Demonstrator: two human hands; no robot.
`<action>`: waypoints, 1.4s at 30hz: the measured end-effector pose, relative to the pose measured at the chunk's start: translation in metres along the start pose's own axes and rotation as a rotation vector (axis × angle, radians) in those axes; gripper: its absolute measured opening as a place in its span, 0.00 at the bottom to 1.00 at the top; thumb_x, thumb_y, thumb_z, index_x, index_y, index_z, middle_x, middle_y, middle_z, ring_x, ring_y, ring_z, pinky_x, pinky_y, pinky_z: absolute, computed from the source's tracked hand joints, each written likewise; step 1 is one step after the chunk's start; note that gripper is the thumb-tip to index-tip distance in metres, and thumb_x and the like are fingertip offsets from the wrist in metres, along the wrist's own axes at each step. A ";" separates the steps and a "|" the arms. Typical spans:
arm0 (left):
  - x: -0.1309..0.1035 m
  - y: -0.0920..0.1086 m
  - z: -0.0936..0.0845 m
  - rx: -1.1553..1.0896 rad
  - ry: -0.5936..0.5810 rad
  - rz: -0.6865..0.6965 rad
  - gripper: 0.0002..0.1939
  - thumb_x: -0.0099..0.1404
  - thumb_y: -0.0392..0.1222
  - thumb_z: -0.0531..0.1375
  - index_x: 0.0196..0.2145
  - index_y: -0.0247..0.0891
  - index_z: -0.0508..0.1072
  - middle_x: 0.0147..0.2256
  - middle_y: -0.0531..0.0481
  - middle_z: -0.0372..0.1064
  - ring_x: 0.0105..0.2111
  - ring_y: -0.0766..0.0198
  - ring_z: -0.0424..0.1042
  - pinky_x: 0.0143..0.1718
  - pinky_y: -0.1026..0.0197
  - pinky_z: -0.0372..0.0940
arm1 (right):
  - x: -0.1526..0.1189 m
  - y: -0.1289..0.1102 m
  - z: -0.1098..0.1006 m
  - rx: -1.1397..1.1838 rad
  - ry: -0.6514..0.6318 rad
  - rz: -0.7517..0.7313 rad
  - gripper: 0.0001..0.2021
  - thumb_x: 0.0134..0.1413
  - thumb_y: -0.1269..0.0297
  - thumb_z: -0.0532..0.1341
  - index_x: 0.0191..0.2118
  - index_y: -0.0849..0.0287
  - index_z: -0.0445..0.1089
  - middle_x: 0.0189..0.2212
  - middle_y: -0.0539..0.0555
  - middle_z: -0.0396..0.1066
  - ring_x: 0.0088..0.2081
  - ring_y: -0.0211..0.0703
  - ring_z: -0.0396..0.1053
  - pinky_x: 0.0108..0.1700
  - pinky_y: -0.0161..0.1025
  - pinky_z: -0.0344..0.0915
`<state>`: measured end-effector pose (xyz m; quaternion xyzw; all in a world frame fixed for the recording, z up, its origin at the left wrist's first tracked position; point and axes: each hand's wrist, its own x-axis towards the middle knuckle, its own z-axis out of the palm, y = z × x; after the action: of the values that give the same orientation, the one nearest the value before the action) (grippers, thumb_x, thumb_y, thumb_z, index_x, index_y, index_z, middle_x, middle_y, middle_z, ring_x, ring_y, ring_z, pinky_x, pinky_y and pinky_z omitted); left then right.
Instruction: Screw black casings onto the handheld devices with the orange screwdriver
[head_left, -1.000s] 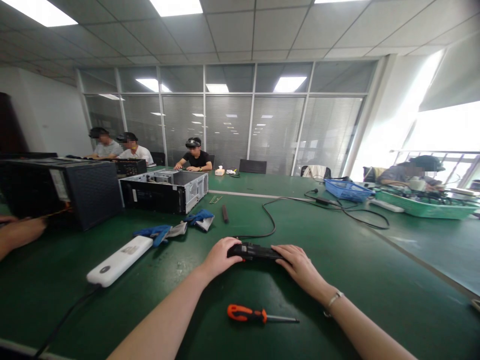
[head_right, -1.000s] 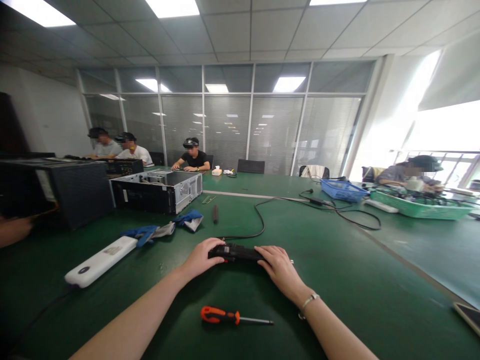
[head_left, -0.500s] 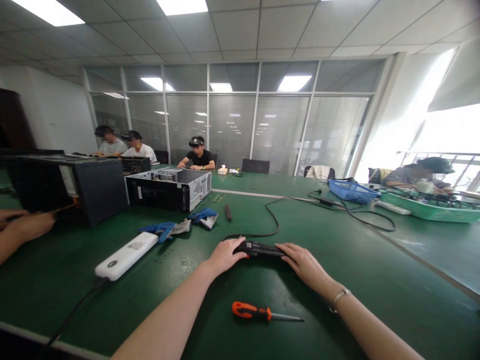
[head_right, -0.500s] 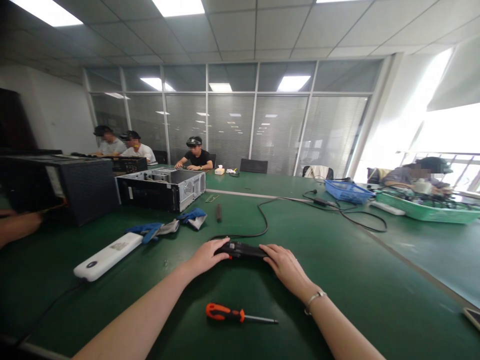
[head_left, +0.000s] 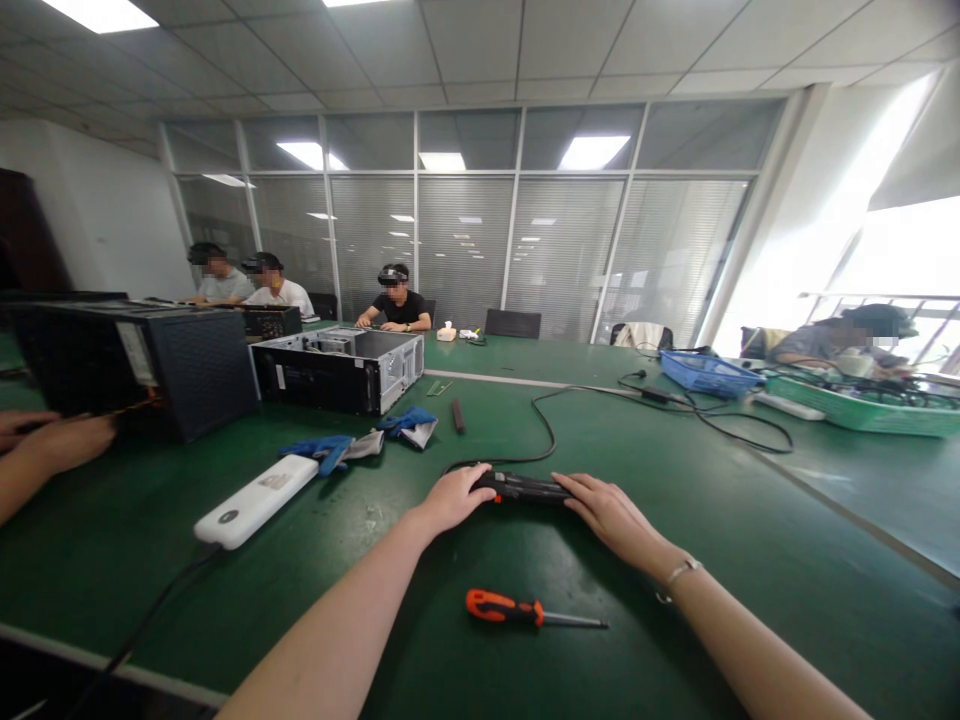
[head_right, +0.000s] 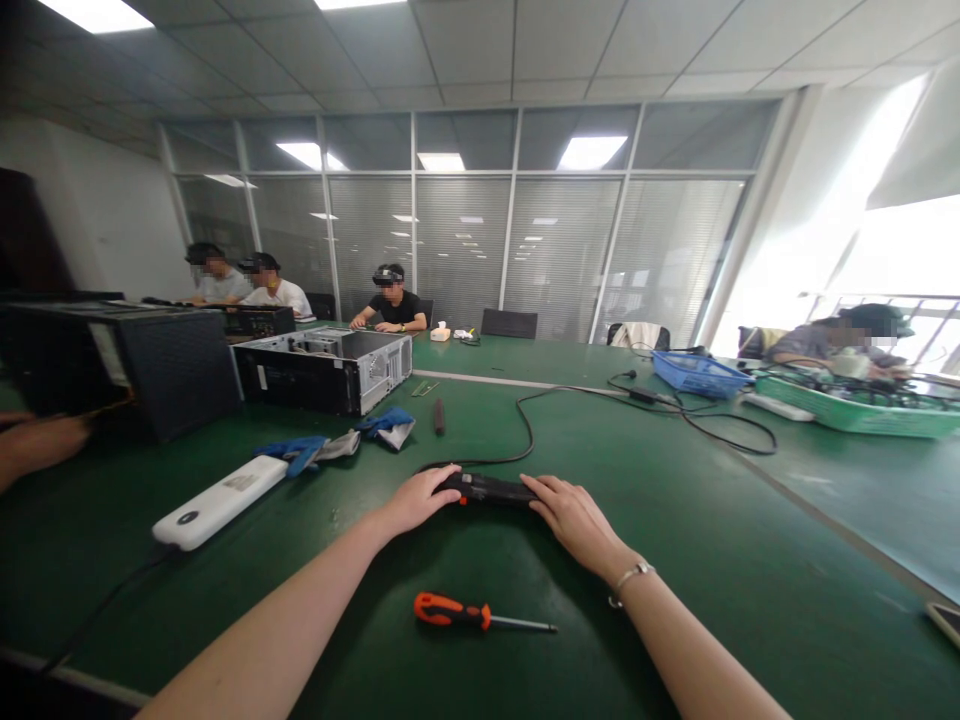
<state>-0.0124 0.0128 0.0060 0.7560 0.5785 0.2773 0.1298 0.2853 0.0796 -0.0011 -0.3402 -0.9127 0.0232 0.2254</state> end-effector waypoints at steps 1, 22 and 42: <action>0.000 0.001 0.000 0.001 0.002 -0.008 0.24 0.66 0.48 0.57 0.57 0.37 0.66 0.55 0.41 0.67 0.54 0.49 0.68 0.54 0.51 0.62 | 0.000 0.002 0.001 0.004 0.009 0.012 0.21 0.65 0.55 0.49 0.61 0.48 0.61 0.50 0.56 0.70 0.47 0.48 0.70 0.50 0.48 0.66; -0.001 -0.009 0.003 -0.166 0.104 0.096 0.21 0.61 0.46 0.64 0.51 0.41 0.73 0.53 0.45 0.70 0.53 0.53 0.68 0.56 0.53 0.60 | -0.007 0.009 0.006 0.194 0.167 0.074 0.17 0.60 0.54 0.56 0.52 0.50 0.71 0.48 0.54 0.72 0.47 0.49 0.71 0.51 0.48 0.68; 0.002 -0.008 0.008 -0.140 0.139 0.149 0.22 0.61 0.41 0.64 0.53 0.39 0.71 0.54 0.45 0.69 0.54 0.54 0.67 0.58 0.54 0.59 | -0.008 0.004 0.004 0.255 0.241 0.114 0.16 0.59 0.54 0.57 0.50 0.51 0.73 0.48 0.54 0.72 0.48 0.48 0.70 0.54 0.46 0.65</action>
<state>-0.0142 0.0184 -0.0041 0.7648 0.5077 0.3777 0.1209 0.2914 0.0785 -0.0088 -0.3603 -0.8479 0.1105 0.3729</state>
